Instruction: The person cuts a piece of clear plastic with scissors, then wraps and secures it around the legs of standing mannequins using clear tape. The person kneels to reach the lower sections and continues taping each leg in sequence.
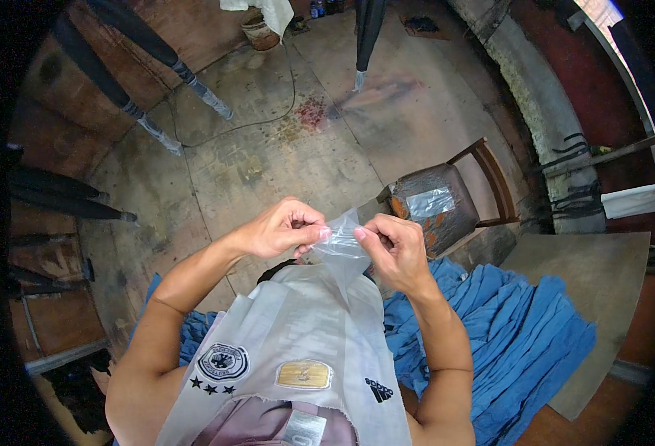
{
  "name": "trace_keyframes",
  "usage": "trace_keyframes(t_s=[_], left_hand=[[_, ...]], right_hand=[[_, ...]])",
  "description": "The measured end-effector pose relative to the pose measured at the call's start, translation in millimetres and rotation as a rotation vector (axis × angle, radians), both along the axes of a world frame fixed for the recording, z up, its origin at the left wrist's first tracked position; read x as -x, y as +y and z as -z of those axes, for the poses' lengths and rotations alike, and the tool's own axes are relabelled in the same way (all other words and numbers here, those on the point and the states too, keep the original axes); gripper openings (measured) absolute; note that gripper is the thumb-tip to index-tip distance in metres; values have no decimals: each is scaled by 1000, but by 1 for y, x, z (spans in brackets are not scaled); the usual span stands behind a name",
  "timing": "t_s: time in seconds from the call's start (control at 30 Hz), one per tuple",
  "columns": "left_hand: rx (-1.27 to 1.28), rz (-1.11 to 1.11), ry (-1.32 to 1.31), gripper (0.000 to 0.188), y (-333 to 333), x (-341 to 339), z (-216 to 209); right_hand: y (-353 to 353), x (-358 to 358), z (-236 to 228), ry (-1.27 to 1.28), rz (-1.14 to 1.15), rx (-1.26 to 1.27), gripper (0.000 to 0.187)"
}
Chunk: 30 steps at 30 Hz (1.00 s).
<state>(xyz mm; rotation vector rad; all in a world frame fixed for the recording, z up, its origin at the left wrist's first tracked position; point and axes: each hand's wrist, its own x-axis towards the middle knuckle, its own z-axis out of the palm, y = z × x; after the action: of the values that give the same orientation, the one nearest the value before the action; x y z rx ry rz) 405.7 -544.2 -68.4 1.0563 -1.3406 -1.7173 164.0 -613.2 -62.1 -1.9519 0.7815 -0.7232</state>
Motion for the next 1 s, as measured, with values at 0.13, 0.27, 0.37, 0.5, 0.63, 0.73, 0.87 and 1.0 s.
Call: trace_keyframes(t_s=[0.13, 0.27, 0.37, 0.5, 0.63, 0.73, 0.87, 1.0], left_hand=[[11, 2, -19, 43, 3, 3, -5], [25, 4, -12, 43, 0, 8, -6], [20, -23, -18, 41, -6, 14, -5], [23, -51, -42, 39, -13, 23, -5], [18, -41, -41, 35, -18, 32, -2], [47, -27, -28, 32, -24, 37, 5], [89, -40, 40, 31, -29, 44, 18], [34, -83, 127, 29, -34, 52, 27]], right_hand=[[-2, 6, -4, -7, -11, 12, 19], [-8, 12, -5, -17, -33, 7, 20], [-10, 14, -4, 4, -50, -33, 18], [-8, 14, -3, -3, 22, 51, 35], [-4, 15, -6, -9, 99, 456, 27], [-6, 17, -9, 50, 134, 435, 24], [-10, 22, -9, 66, 62, 90, 23], [-11, 25, -3, 43, 91, 125, 14]])
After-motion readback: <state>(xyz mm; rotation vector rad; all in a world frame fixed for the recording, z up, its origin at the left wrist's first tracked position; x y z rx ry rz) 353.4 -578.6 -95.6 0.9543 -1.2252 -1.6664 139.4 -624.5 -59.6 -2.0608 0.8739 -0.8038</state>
